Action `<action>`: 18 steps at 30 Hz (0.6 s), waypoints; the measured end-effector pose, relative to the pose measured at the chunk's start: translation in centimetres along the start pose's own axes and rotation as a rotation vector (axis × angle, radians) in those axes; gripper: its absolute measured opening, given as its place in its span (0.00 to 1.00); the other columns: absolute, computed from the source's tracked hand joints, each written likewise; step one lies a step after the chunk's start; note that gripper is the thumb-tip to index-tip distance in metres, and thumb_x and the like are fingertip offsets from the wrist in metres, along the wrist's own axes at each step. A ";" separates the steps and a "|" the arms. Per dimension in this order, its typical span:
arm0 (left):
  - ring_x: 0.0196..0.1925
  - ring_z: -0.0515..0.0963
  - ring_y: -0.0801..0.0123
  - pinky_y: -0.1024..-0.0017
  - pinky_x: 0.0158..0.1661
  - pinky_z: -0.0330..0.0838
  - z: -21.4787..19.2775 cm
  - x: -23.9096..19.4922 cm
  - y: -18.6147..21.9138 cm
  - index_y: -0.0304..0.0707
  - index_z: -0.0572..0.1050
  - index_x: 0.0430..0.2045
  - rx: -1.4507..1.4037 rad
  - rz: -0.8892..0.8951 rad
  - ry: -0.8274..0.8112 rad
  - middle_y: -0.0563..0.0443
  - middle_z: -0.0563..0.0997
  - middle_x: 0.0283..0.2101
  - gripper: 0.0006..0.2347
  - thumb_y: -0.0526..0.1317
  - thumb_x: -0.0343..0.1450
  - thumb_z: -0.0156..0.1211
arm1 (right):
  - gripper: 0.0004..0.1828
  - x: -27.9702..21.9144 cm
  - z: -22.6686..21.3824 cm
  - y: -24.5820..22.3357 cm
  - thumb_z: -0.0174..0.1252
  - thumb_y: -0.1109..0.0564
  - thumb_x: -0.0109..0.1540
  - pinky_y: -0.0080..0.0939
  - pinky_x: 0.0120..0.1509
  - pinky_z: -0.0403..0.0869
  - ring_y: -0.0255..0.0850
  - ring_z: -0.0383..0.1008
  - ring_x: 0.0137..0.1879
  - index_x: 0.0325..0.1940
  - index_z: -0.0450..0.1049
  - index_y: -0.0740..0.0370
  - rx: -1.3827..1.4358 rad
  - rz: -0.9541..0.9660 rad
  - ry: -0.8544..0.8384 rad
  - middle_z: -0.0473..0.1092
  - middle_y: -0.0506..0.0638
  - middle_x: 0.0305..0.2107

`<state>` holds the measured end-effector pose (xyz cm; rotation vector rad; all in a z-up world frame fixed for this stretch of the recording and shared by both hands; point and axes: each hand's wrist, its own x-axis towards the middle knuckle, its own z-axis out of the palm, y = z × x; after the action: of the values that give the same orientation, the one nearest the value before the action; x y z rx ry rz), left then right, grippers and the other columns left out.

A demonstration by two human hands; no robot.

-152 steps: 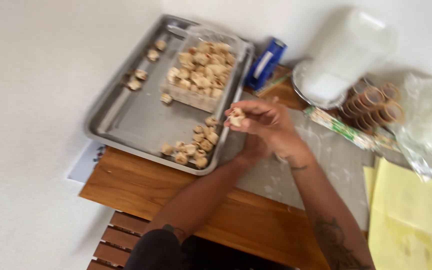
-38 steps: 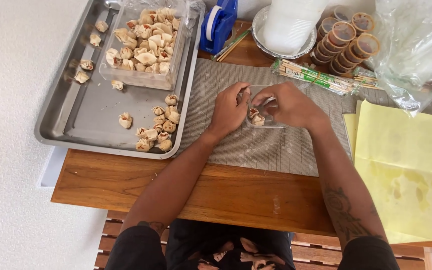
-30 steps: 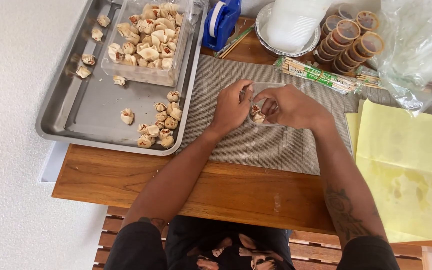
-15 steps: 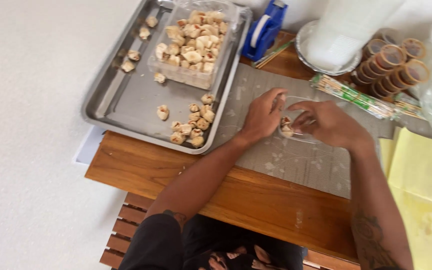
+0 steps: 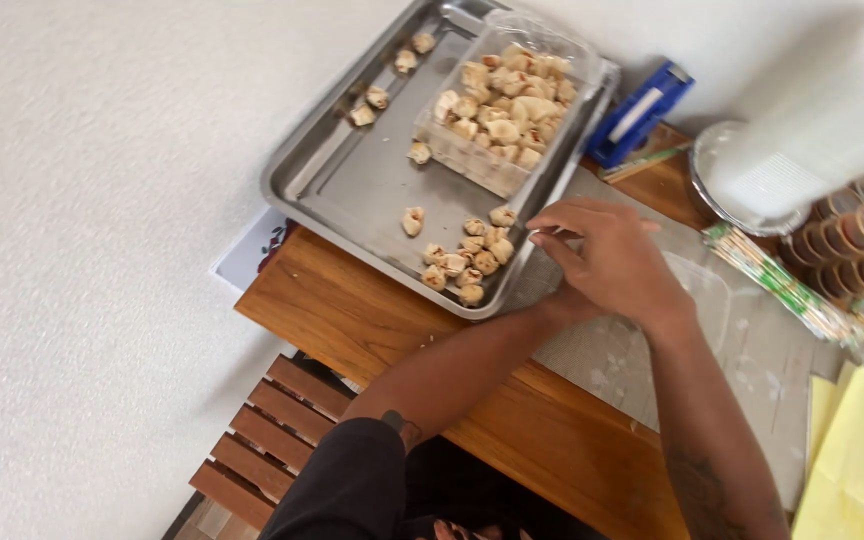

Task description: The person unpacks a stack of clear plastic containers, places one on the table, and then transfers several small dumplings from a metal tray into the container. They then retrieve a small sauce cup, apply tape to its rim, and place it into the container with the dumplings.

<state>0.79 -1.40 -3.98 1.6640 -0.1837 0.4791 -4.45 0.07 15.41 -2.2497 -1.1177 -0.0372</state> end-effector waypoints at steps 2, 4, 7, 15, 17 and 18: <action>0.43 0.84 0.60 0.60 0.48 0.75 1.0 0.6 -1.3 0.50 0.73 0.52 0.006 -0.003 0.032 0.51 0.81 0.42 0.14 0.41 0.72 0.53 | 0.06 1.9 1.7 0.4 0.62 0.67 0.63 0.49 0.44 0.81 0.56 0.82 0.41 0.43 0.80 0.65 -0.053 -0.012 -0.059 0.78 0.60 0.33; 0.43 0.84 0.61 0.60 0.49 0.75 1.6 0.6 -2.0 0.53 0.74 0.52 0.007 -0.014 0.047 0.52 0.82 0.42 0.14 0.41 0.72 0.52 | 0.05 3.5 3.2 0.8 0.60 0.67 0.64 0.51 0.43 0.81 0.59 0.81 0.41 0.44 0.79 0.69 -0.105 -0.007 -0.114 0.77 0.63 0.33; 0.43 0.84 0.63 0.61 0.52 0.75 2.3 0.3 -4.0 0.57 0.75 0.51 -0.001 -0.029 0.048 0.54 0.82 0.42 0.14 0.39 0.72 0.52 | 0.12 5.4 4.6 1.3 0.57 0.68 0.63 0.56 0.45 0.80 0.62 0.81 0.42 0.51 0.78 0.66 -0.360 0.160 -0.323 0.77 0.65 0.33; 0.41 0.84 0.56 0.61 0.47 0.77 4.9 0.5 -4.0 0.54 0.78 0.44 -0.106 0.006 0.097 0.52 0.80 0.35 0.14 0.35 0.69 0.50 | 0.11 6.5 8.0 4.5 0.58 0.70 0.60 0.51 0.36 0.81 0.58 0.82 0.34 0.37 0.84 0.61 -0.530 0.226 -0.395 0.77 0.60 0.26; 0.41 0.84 0.55 0.61 0.49 0.77 5.7 0.9 -5.3 0.55 0.78 0.45 -0.088 0.003 0.082 0.52 0.81 0.36 0.13 0.36 0.69 0.50 | 0.11 5.6 7.5 4.0 0.58 0.70 0.59 0.50 0.36 0.80 0.57 0.81 0.34 0.36 0.83 0.60 -0.523 0.157 -0.346 0.77 0.59 0.27; 0.42 0.85 0.55 0.62 0.51 0.76 6.1 1.0 -5.9 0.55 0.78 0.45 -0.066 0.003 0.067 0.51 0.81 0.37 0.13 0.37 0.69 0.50 | 0.10 5.1 7.2 3.9 0.58 0.69 0.58 0.48 0.36 0.80 0.56 0.81 0.34 0.35 0.82 0.60 -0.515 0.085 -0.293 0.77 0.57 0.28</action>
<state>5.29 -6.29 -9.45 1.5807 -0.1515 0.5252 -0.09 5.88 9.03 -2.8308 -1.2715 0.0471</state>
